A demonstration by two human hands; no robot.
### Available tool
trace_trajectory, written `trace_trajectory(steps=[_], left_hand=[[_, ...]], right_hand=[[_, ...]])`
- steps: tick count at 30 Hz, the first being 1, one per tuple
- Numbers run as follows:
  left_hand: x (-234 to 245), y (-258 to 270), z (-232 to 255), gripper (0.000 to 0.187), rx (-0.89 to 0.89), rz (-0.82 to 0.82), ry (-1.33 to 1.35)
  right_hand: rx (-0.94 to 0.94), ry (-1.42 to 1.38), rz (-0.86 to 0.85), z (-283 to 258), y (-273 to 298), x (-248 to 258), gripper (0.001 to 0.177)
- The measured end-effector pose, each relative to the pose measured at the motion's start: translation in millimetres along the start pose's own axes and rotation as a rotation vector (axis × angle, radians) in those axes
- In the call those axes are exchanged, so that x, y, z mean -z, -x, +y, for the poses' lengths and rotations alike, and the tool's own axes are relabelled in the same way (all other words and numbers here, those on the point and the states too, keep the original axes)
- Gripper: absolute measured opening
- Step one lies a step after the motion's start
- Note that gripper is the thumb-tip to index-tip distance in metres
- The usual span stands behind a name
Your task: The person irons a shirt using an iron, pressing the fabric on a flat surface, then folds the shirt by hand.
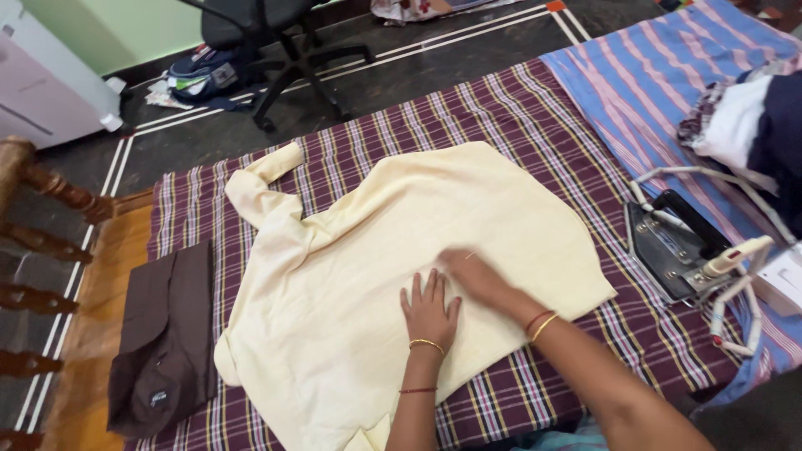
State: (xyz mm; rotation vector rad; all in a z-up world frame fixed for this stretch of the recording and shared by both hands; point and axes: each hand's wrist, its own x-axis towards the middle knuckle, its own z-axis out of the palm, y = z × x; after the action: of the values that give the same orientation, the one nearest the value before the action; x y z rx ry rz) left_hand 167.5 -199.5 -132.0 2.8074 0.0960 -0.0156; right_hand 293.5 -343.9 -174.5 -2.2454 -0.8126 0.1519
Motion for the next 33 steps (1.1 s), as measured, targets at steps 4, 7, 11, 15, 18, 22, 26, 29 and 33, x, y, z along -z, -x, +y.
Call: trace_trajectory(steps=[4, 7, 11, 15, 18, 22, 26, 29, 33], left_hand=[[-11, -2, -26, 0.062, 0.094, 0.155, -0.054], [9, -1, -38, 0.069, 0.249, 0.137, -0.070], [32, 11, -46, 0.080, 0.555, 0.035, -0.109], [36, 19, -50, 0.086, 0.658, 0.085, -0.109], [33, 12, -38, 0.088, 0.646, 0.098, -0.106], [0, 5, 4, 0.072, 0.094, 0.077, -0.030], [-17, 11, 26, 0.066, -0.105, 0.096, -0.054], [-7, 22, 30, 0.062, 0.003, 0.060, -0.025], [16, 34, 38, 0.066, 0.163, -0.031, -0.003]], right_hand=[[0.278, 0.135, -0.098, -52, -1, -7, 0.048], [0.254, 0.481, 0.019, -43, -4, 17, 0.066], [-0.240, 0.502, 0.133, 20, 2, 67, 0.074], [-0.369, 0.599, 0.263, 60, 13, 79, 0.075], [-0.306, 0.625, 0.304, 51, 15, 58, 0.076], [-0.101, 0.594, 0.052, 2, 30, 16, 0.076], [-0.172, 0.613, 0.099, 6, 62, 36, 0.070], [-0.353, 0.657, 0.214, 50, 96, 78, 0.077], [-0.577, 0.636, 0.225, 83, 110, 111, 0.077]])
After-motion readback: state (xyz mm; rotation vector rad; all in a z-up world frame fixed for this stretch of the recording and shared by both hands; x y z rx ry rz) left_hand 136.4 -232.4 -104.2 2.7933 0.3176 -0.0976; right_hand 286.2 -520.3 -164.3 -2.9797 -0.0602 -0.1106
